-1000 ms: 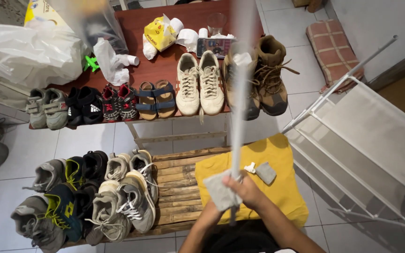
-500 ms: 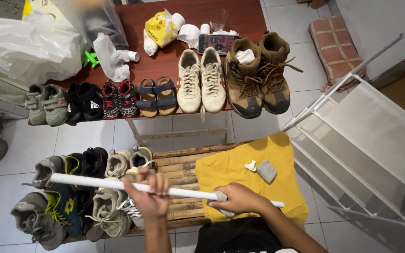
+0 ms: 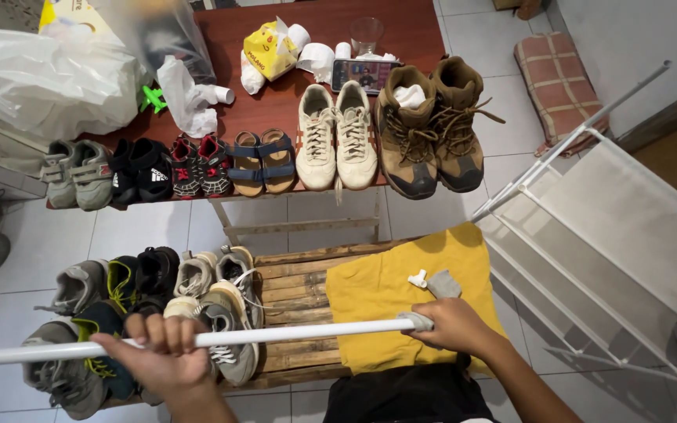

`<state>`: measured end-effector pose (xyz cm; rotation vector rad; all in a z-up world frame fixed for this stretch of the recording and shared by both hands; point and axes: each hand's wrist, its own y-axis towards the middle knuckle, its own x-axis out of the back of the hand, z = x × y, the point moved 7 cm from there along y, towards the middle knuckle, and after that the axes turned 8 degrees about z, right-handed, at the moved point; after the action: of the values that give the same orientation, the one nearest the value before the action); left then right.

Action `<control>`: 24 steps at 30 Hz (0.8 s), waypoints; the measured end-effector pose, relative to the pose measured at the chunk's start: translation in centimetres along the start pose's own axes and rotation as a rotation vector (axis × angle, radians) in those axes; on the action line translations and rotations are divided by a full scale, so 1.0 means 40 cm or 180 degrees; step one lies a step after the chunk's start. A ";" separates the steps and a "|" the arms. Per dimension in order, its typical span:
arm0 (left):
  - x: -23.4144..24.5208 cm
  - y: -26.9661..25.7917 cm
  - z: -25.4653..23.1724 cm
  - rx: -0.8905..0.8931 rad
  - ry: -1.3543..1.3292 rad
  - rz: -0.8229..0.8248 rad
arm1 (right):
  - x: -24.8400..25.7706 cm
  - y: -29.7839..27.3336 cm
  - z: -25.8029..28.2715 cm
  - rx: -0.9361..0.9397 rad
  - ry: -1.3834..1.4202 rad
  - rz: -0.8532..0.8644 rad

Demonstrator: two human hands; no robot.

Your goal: Assemble and clean a small fabric storage rack by wiping the components and connecting the frame.

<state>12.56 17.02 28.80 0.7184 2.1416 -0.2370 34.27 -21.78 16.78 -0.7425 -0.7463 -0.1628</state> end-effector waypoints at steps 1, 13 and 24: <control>0.013 0.007 -0.007 0.0014 0.0003 -0.0076 | 0.002 -0.001 -0.004 0.0032 -0.0065 -0.0121; -0.125 -0.024 0.110 -0.0147 -0.0607 0.0471 | 0.091 -0.019 -0.052 0.0327 -0.0985 -0.1715; -0.262 -0.149 0.315 0.0470 -0.0787 0.1501 | 0.074 0.034 0.195 0.0671 0.0213 -0.1184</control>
<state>22.60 2.76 28.54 1.1893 1.6787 -0.2172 32.61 -15.25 21.85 -0.3909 -0.8188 -0.4369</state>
